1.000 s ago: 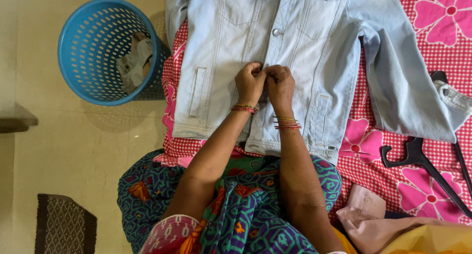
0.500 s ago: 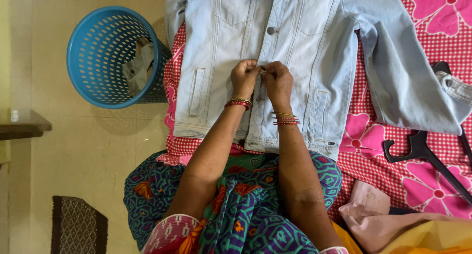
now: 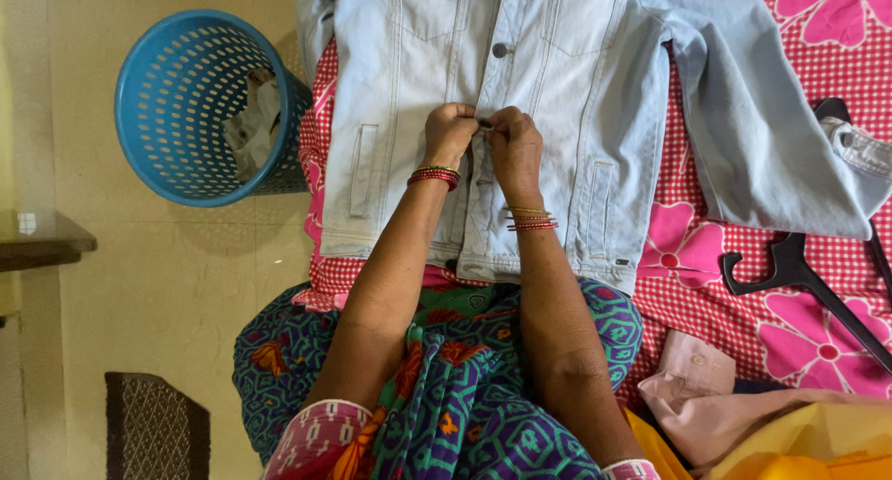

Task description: The person buttons a light-colored denim jacket laid on a bed. She fastens the buttons from bottom to top, smooths the fabric, and briefly turns the jacket inside out before laying it flat again.

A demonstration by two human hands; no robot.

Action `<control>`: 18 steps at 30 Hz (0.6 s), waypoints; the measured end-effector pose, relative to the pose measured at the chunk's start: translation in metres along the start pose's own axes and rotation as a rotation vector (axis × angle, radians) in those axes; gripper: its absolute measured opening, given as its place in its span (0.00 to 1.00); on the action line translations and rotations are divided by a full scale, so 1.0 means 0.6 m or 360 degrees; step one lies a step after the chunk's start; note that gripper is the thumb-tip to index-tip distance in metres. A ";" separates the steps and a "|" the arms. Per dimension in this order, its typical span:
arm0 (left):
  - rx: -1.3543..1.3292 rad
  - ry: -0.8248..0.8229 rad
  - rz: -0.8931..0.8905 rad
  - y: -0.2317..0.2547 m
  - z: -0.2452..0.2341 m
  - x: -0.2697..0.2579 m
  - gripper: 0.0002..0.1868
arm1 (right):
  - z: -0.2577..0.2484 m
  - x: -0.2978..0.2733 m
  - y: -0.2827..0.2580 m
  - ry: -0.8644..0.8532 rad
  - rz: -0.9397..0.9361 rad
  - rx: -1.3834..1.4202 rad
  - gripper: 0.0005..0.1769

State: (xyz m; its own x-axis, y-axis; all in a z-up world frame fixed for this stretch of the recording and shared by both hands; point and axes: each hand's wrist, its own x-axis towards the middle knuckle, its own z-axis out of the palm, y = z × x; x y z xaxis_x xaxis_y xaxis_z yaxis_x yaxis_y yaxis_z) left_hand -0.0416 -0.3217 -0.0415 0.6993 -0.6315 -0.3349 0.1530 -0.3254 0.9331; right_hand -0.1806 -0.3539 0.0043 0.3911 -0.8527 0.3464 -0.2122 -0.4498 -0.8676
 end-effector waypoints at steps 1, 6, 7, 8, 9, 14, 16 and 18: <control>-0.0043 -0.0028 0.0002 -0.005 -0.001 0.002 0.10 | 0.000 0.000 -0.001 -0.0035 0.0136 0.0092 0.11; -0.0217 -0.0254 0.0079 -0.024 -0.013 -0.002 0.12 | -0.011 0.005 -0.012 -0.0169 0.0652 0.0555 0.05; -0.0231 -0.0287 0.0139 -0.026 -0.015 -0.004 0.12 | -0.010 0.007 -0.015 -0.0152 0.0713 0.0585 0.04; -0.0245 -0.0320 0.0199 -0.028 -0.016 -0.007 0.12 | -0.009 0.009 -0.017 -0.0136 0.0775 0.0614 0.04; -0.0170 -0.0315 0.0282 -0.032 -0.018 -0.012 0.12 | -0.007 0.010 -0.019 -0.0120 0.0837 0.0645 0.04; 0.0034 -0.0309 0.0569 -0.042 -0.021 -0.022 0.14 | -0.010 0.009 -0.026 -0.0021 0.0921 0.0678 0.04; 0.0004 -0.0338 0.0590 -0.041 -0.022 -0.026 0.14 | -0.010 0.008 -0.030 -0.0011 0.0952 0.0664 0.04; -0.0010 -0.0353 0.0574 -0.032 -0.024 -0.032 0.13 | -0.008 0.009 -0.029 -0.0020 0.0971 0.0589 0.05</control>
State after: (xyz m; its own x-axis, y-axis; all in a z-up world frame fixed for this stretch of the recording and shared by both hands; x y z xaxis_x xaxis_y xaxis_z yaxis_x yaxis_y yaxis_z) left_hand -0.0478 -0.2933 -0.0515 0.5415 -0.8407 -0.0059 -0.0694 -0.0517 0.9962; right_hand -0.1792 -0.3516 0.0231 0.3103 -0.9195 -0.2414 -0.0793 0.2281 -0.9704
